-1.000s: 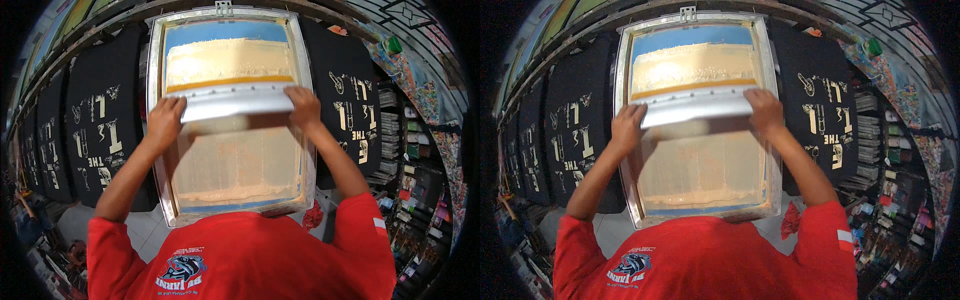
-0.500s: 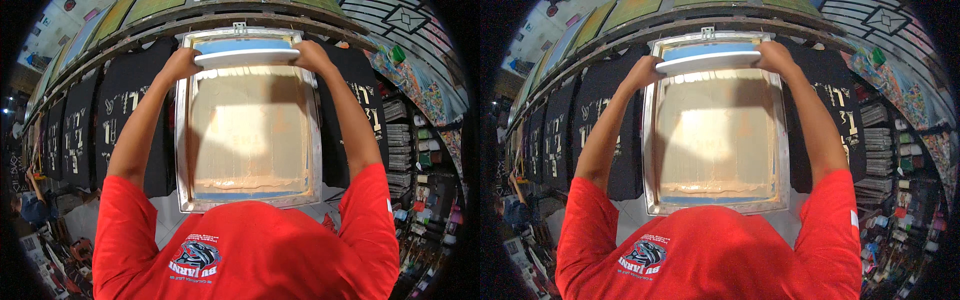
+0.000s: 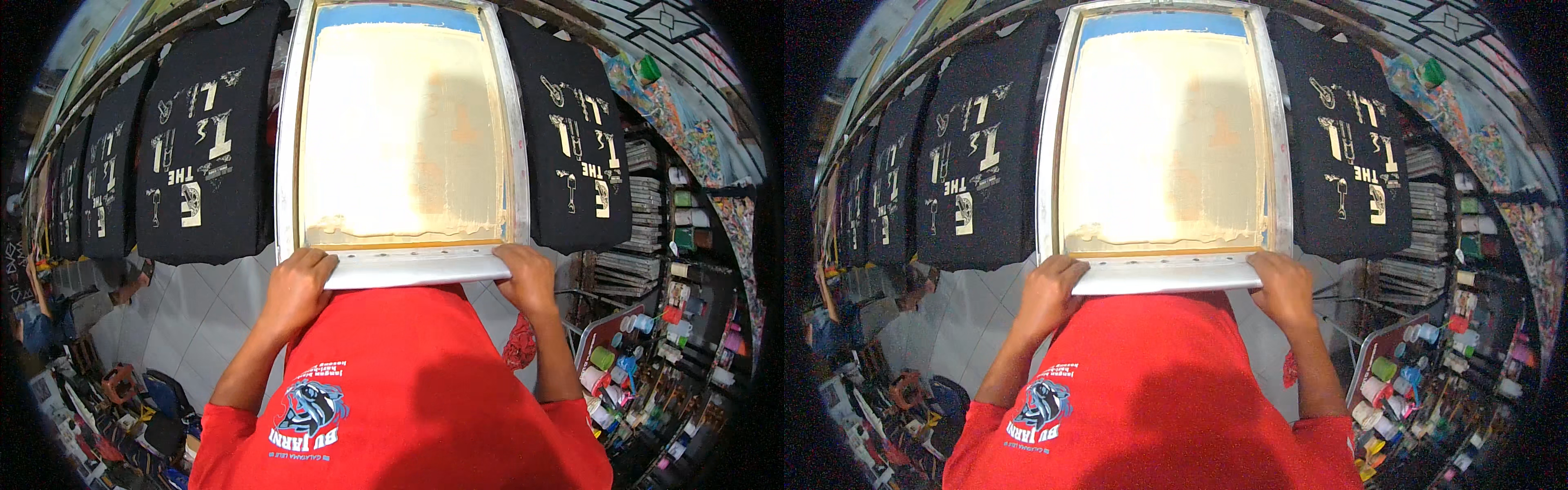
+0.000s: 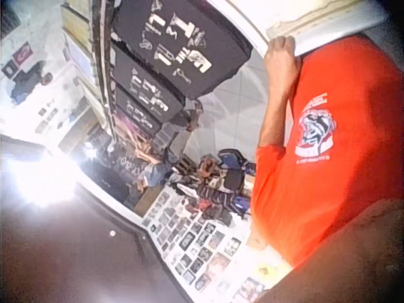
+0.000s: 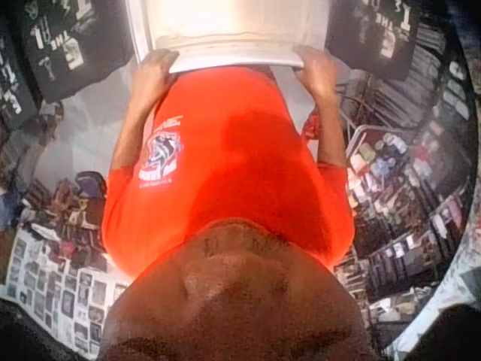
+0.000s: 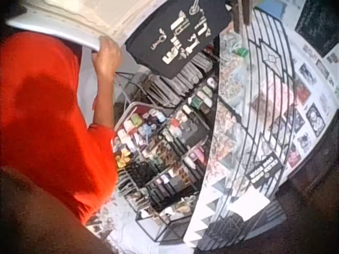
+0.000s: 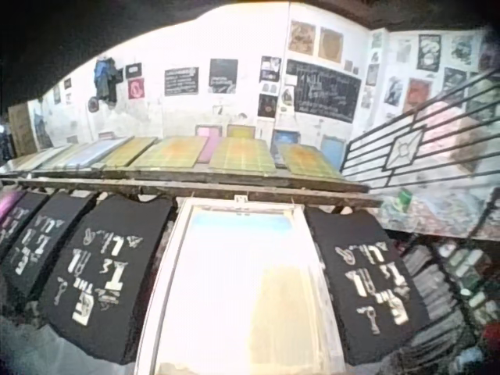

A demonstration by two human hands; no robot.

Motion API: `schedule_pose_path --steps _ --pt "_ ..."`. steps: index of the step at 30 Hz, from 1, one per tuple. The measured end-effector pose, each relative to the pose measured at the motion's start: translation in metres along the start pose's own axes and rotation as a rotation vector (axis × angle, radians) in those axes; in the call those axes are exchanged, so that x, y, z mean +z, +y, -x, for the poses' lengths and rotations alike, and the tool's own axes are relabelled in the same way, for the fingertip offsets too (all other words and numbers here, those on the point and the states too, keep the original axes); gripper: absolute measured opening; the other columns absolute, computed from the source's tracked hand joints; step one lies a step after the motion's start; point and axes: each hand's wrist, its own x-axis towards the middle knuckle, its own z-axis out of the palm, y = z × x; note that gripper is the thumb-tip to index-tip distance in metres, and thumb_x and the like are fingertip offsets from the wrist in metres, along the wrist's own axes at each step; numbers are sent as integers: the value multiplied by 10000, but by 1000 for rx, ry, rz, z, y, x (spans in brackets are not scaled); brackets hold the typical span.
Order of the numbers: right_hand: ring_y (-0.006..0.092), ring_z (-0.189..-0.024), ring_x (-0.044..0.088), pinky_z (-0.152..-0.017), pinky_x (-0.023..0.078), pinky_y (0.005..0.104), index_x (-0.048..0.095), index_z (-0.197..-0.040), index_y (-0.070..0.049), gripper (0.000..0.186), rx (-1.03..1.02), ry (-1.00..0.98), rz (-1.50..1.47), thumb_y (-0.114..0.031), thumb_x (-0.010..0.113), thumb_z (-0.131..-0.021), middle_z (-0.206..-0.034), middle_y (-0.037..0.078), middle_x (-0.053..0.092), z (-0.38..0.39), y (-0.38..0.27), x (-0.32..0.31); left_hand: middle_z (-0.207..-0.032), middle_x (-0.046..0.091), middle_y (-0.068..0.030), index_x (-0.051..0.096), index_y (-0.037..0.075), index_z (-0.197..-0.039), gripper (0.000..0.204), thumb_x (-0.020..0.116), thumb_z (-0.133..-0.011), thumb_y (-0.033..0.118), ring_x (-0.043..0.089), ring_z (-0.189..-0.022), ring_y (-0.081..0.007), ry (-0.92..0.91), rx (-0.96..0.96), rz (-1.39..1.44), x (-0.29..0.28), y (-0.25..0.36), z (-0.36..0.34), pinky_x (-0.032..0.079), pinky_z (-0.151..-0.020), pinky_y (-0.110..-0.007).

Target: The person prepares screen printing ink by stirring it with a spatula in a cup and then applies the ink to a screen printing frame using the spatula. The person then uses a squeegee to pull the ink across the screen to print several black t-shirts on a production line.

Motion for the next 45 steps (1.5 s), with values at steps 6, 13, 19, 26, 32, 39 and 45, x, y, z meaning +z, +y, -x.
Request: schedule_pose_path --steps 6,13,19,26,32,39,45 --pt "297 -971 646 -834 526 393 652 -1050 -63 515 -85 248 39 18 712 -544 -1049 98 674 3 11 43 -955 650 -106 649 29 -1009 377 686 -634 34 632 -886 -283 200 135 -120 35 -19 -5 542 -755 -374" --pt "299 -973 652 -817 530 406 658 -1013 -80 426 -41 97 30 -11 703 -594 -1054 110 683 -19 15 14 -950 647 -107 672 72 -1027 452 758 -583 77 629 -893 -313 79 56 -94 -2 -17 -22 535 -745 -410" --pt "275 -915 668 -789 535 376 668 -949 -61 349 -74 230 36 -16 682 -603 -979 86 689 -5 1 28 -837 620 -81 643 33 -913 280 660 -633 41 621 -812 -262 181 121 -46 20 -16 -8 532 -688 -365" --pt "290 -949 662 -822 532 376 672 -981 -40 380 -85 224 69 9 662 -605 -1019 93 683 -63 26 38 -918 664 -99 660 19 -947 317 699 -636 61 651 -829 -259 295 148 -149 29 -46 -59 551 -686 -371" --pt "301 -961 652 -841 527 386 670 -1001 -65 450 -113 241 75 45 669 -564 -1024 104 678 -154 59 34 -1018 659 -109 654 43 -1045 461 704 -588 17 647 -908 -283 239 123 -210 13 -81 -138 563 -737 -371" --pt "289 -987 637 -834 531 383 636 -1019 -119 440 -77 315 111 55 629 -615 -1041 81 670 -270 101 44 -997 659 -107 665 77 -1035 442 767 -606 97 640 -913 -293 311 85 -310 -10 -131 -251 542 -768 -392" --pt "311 -948 655 -794 530 424 697 -1028 -125 365 -100 375 99 1 599 -700 -1046 96 686 -371 140 30 -947 669 -131 693 65 -978 379 806 -659 234 655 -858 -317 345 62 -314 -47 -144 -344 542 -743 -398"
